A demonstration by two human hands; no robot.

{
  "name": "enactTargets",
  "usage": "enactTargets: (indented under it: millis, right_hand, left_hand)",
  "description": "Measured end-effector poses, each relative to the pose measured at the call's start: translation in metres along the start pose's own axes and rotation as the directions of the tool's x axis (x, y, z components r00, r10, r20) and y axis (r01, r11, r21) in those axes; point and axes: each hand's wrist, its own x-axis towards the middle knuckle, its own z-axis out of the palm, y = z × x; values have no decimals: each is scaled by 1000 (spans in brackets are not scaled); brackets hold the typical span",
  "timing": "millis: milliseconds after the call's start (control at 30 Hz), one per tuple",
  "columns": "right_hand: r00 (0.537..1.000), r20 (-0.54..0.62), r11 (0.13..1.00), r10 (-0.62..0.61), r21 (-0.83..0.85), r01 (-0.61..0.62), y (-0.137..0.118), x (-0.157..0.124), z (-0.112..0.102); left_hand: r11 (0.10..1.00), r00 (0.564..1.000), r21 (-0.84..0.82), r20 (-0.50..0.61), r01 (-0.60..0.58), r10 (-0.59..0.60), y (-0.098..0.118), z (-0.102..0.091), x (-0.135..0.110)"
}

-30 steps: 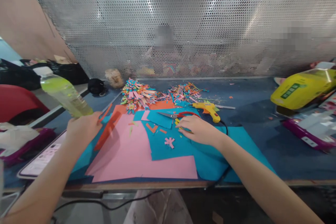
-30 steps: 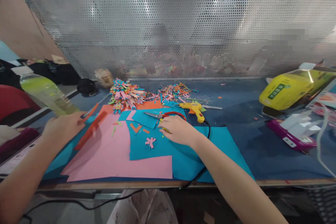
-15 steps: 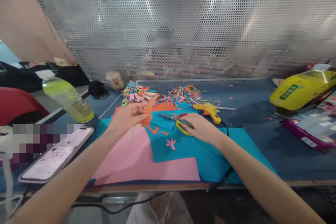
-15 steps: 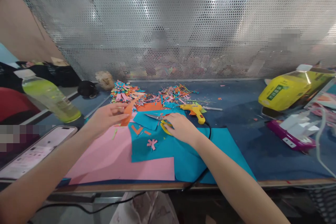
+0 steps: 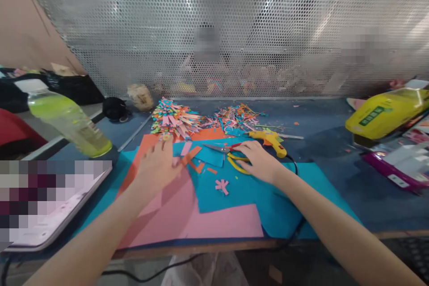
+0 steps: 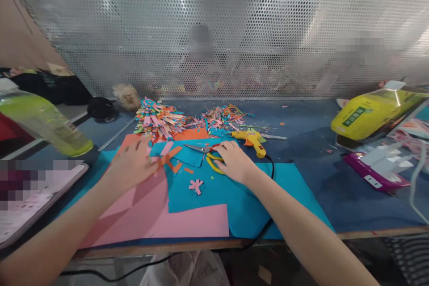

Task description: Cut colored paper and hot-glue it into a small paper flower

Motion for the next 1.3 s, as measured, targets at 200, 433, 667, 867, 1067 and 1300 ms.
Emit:
enactTargets:
  millis: [200, 433, 667, 867, 1067, 1300]
  right_hand:
    - [993, 108, 995, 46, -91, -36, 7, 3, 2]
    - [986, 165, 989, -3, -143, 27, 2, 5, -1]
    - [984, 176, 999, 30, -40, -23, 3, 2, -3]
    - [984, 162, 997, 72, -51, -64, 0, -3, -11]
    - [984, 1, 984, 176, -14, -176, -4, -5, -11]
    - [961, -175, 897, 215, 425, -123, -16, -8, -19]
  left_hand:
    - [697, 692, 40, 174, -716, 701, 14, 0, -8]
    - [610, 648, 218, 223, -761, 728, 14, 2, -6]
    - [660, 670, 118, 131, -742, 731, 14, 6, -5]
    - [860, 909, -300, -76, -413, 410, 13, 11, 0]
    - [489, 998, -872, 41, 13, 48, 22, 5, 3]
    - [1, 977, -980, 199, 200, -80, 33, -7, 7]
